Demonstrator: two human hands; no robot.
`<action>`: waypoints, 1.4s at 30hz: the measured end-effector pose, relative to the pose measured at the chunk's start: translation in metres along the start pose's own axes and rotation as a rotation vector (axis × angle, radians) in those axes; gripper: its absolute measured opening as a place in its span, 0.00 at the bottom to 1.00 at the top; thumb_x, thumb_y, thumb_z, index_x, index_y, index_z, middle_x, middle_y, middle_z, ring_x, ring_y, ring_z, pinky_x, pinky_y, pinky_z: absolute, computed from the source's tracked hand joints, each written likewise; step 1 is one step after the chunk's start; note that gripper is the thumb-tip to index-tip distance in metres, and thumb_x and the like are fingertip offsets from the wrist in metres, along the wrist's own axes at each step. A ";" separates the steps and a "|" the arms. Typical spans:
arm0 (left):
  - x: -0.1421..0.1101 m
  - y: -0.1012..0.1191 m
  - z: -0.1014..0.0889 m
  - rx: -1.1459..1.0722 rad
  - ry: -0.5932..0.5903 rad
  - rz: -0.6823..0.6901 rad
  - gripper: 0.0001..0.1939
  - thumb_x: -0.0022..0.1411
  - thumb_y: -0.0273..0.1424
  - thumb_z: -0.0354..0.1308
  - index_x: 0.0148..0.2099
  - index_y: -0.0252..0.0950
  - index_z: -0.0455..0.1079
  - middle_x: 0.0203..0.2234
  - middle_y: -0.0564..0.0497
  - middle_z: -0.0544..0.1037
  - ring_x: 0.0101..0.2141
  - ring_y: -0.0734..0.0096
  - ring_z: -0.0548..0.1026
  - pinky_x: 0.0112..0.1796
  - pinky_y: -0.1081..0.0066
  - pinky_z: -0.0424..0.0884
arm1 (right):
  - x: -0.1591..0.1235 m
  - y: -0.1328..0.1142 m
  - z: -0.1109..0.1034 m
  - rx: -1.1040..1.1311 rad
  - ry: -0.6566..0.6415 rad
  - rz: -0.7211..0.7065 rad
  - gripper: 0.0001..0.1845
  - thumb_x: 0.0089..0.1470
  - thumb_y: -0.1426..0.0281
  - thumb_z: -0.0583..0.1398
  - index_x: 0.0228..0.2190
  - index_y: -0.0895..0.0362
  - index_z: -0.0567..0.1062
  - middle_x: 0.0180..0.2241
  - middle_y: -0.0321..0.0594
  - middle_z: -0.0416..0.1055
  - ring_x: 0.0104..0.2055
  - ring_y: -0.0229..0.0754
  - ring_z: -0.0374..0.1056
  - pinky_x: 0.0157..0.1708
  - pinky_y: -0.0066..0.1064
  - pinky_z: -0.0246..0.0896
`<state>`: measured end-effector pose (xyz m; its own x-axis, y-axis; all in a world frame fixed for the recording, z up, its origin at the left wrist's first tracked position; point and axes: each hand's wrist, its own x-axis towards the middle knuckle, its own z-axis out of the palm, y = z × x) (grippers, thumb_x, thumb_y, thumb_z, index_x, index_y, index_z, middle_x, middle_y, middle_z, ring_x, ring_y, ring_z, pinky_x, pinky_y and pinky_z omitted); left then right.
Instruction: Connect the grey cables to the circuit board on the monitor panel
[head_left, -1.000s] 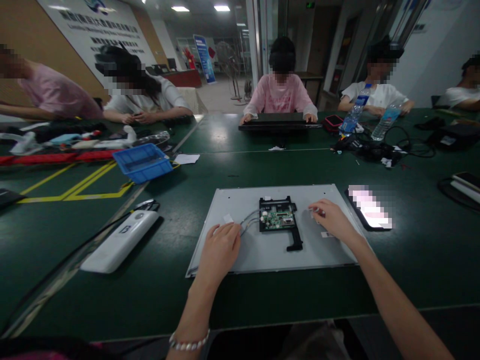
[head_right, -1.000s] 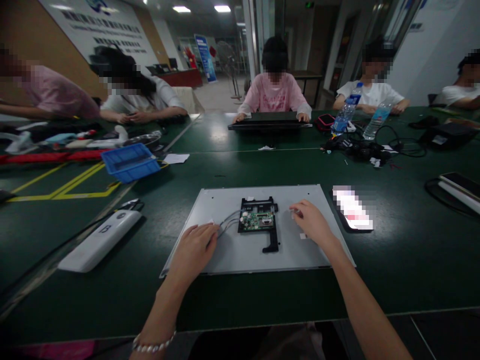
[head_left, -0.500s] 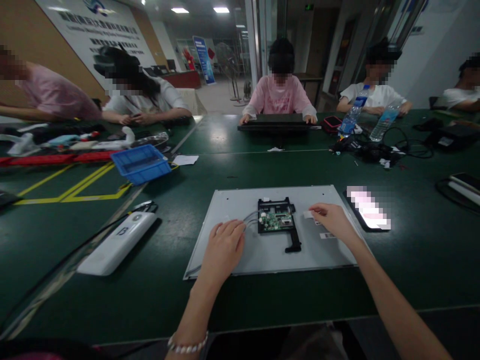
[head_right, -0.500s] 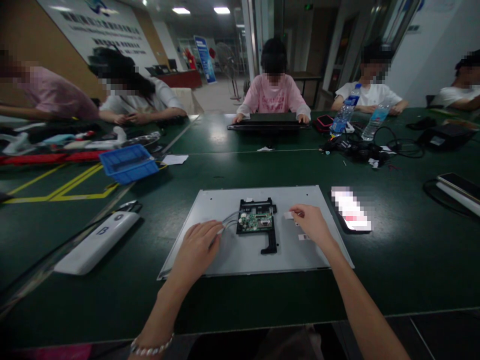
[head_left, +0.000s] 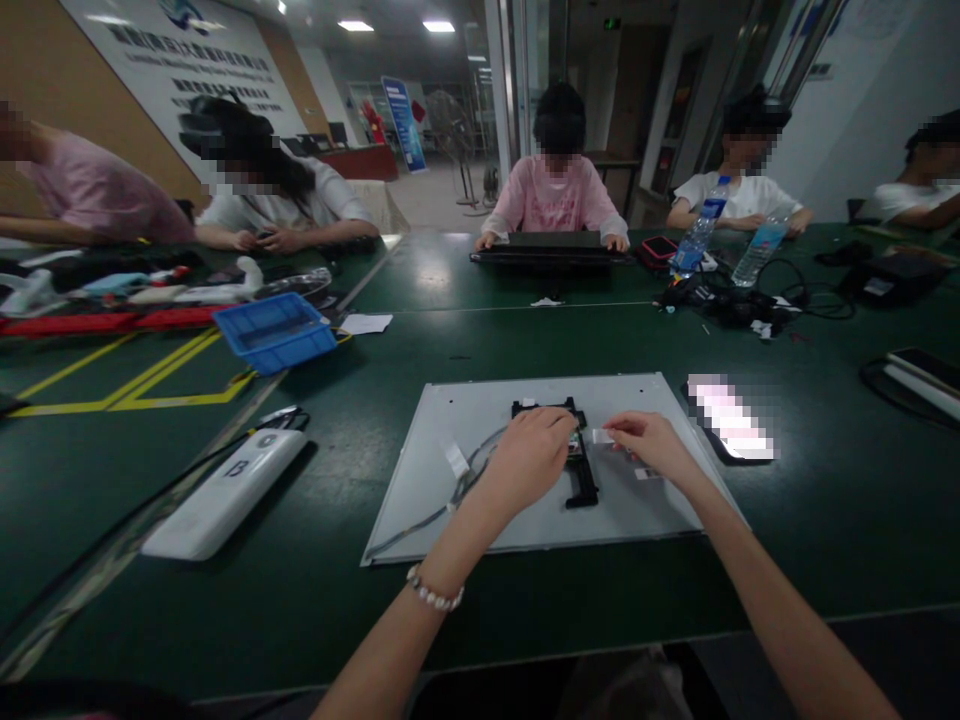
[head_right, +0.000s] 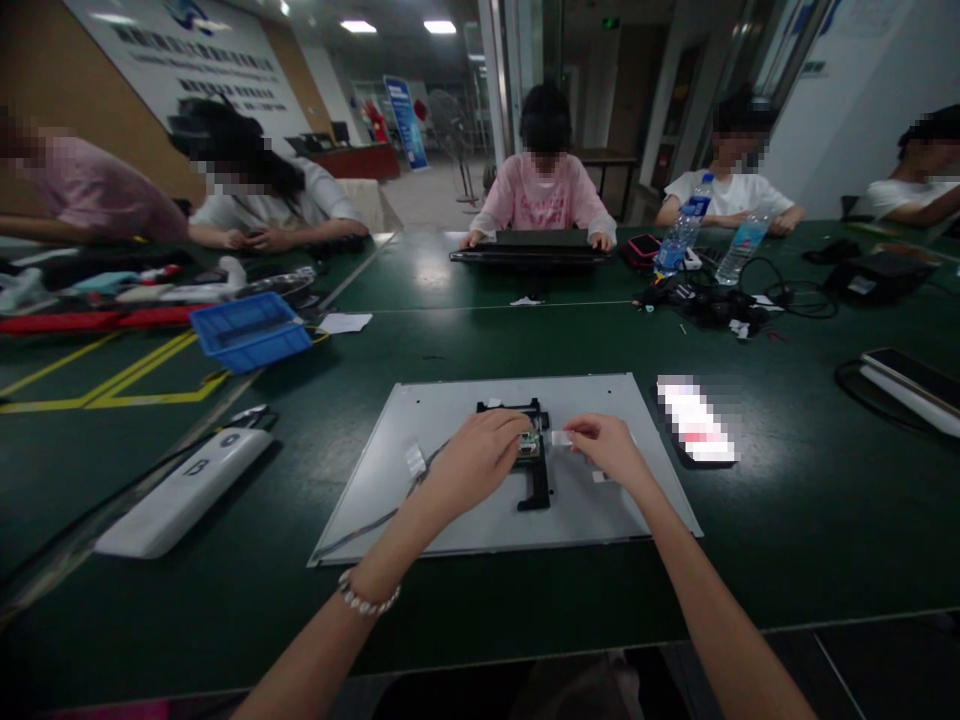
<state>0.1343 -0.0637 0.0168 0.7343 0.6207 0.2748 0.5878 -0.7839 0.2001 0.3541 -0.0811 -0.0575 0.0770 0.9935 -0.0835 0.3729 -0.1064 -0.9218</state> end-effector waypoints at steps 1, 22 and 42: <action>0.004 -0.001 0.007 -0.014 -0.006 0.011 0.15 0.64 0.23 0.44 0.49 0.34 0.67 0.45 0.45 0.72 0.47 0.63 0.70 0.48 0.60 0.65 | 0.000 -0.001 0.001 0.005 -0.008 0.000 0.15 0.45 0.65 0.58 0.35 0.58 0.77 0.29 0.42 0.76 0.27 0.40 0.71 0.18 0.25 0.58; -0.002 -0.008 0.043 -0.043 -0.021 0.036 0.14 0.66 0.26 0.44 0.50 0.37 0.66 0.46 0.46 0.70 0.45 0.65 0.69 0.47 0.61 0.65 | -0.001 -0.008 0.021 -0.013 -0.037 -0.145 0.09 0.48 0.72 0.58 0.32 0.57 0.77 0.31 0.40 0.77 0.31 0.40 0.72 0.31 0.30 0.68; -0.002 -0.009 0.045 -0.048 -0.011 -0.002 0.17 0.66 0.27 0.44 0.56 0.35 0.60 0.47 0.46 0.71 0.47 0.64 0.69 0.48 0.61 0.63 | 0.001 -0.009 0.014 0.112 -0.016 0.042 0.10 0.45 0.68 0.59 0.31 0.58 0.77 0.23 0.39 0.74 0.24 0.37 0.68 0.15 0.23 0.56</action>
<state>0.1424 -0.0573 -0.0279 0.7371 0.6221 0.2639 0.5722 -0.7824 0.2458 0.3381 -0.0781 -0.0541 0.0749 0.9890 -0.1279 0.2639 -0.1433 -0.9539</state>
